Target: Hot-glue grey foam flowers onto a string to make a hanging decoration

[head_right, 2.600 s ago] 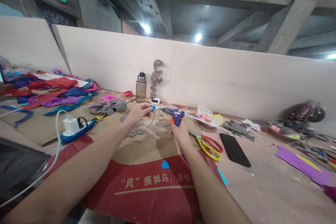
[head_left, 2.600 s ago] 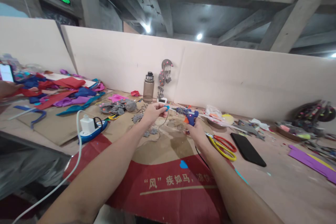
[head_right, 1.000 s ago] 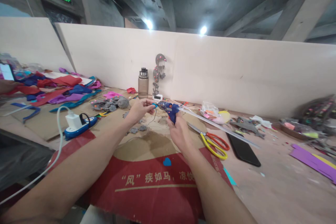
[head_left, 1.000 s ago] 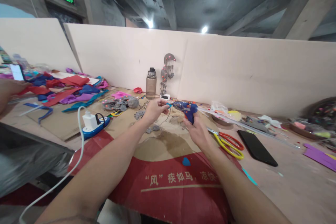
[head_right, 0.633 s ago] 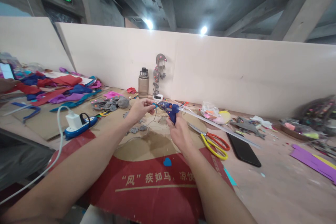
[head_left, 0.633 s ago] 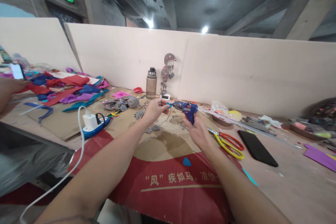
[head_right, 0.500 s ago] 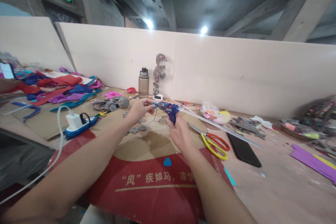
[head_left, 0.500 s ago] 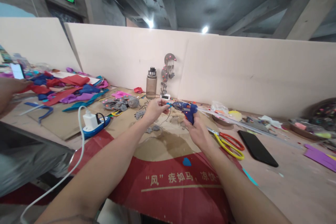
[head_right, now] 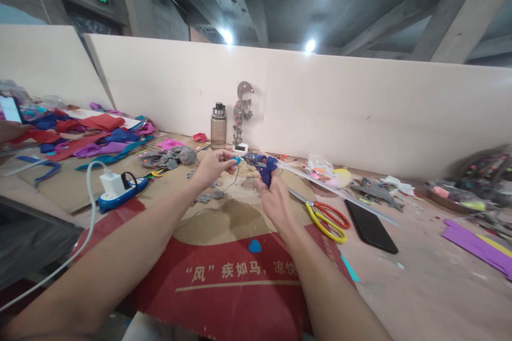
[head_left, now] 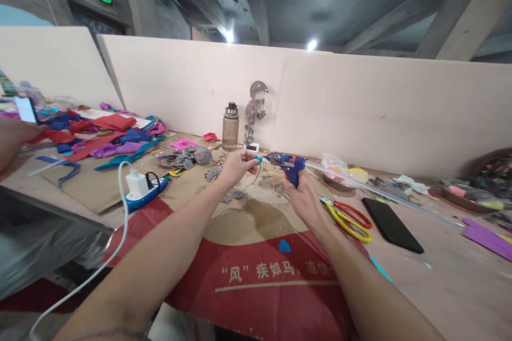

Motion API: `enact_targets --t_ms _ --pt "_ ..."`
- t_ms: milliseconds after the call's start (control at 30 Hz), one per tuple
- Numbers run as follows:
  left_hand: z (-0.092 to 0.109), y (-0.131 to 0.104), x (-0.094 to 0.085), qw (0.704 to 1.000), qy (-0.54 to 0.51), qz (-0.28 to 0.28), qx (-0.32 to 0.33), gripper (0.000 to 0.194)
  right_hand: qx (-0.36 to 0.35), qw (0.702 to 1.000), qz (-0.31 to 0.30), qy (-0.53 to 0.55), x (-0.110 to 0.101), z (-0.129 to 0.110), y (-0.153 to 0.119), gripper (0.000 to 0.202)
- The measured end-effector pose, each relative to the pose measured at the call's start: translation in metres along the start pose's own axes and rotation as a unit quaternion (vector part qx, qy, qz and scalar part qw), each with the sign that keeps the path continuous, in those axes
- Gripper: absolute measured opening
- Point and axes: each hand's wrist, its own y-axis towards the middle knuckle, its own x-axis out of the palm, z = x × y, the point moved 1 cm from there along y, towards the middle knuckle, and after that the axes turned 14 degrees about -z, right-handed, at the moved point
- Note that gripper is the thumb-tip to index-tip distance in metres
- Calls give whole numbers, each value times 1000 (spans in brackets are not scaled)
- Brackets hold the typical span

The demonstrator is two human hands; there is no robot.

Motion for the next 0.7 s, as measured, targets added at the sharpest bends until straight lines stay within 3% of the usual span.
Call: enact_targets --t_ms 100,267,467,600,700 --pt "-3 1 1 1000 -12 -7 -2 21 68 993 17 100 2 13 4 27" --pt "-2 -1 5 999 -21 -35 2 22 198 955 -55 216 6 40 12 17" --pt "4 -5 10 998 -11 -59 7 27 246 963 -106 25 15 63 20 18" --pt "5 -6 13 998 6 -65 17 33 227 970 -53 -73 11 61 20 27" --pt "8 -7 14 998 23 -58 31 32 140 972 18 -188 6 44 18 21"
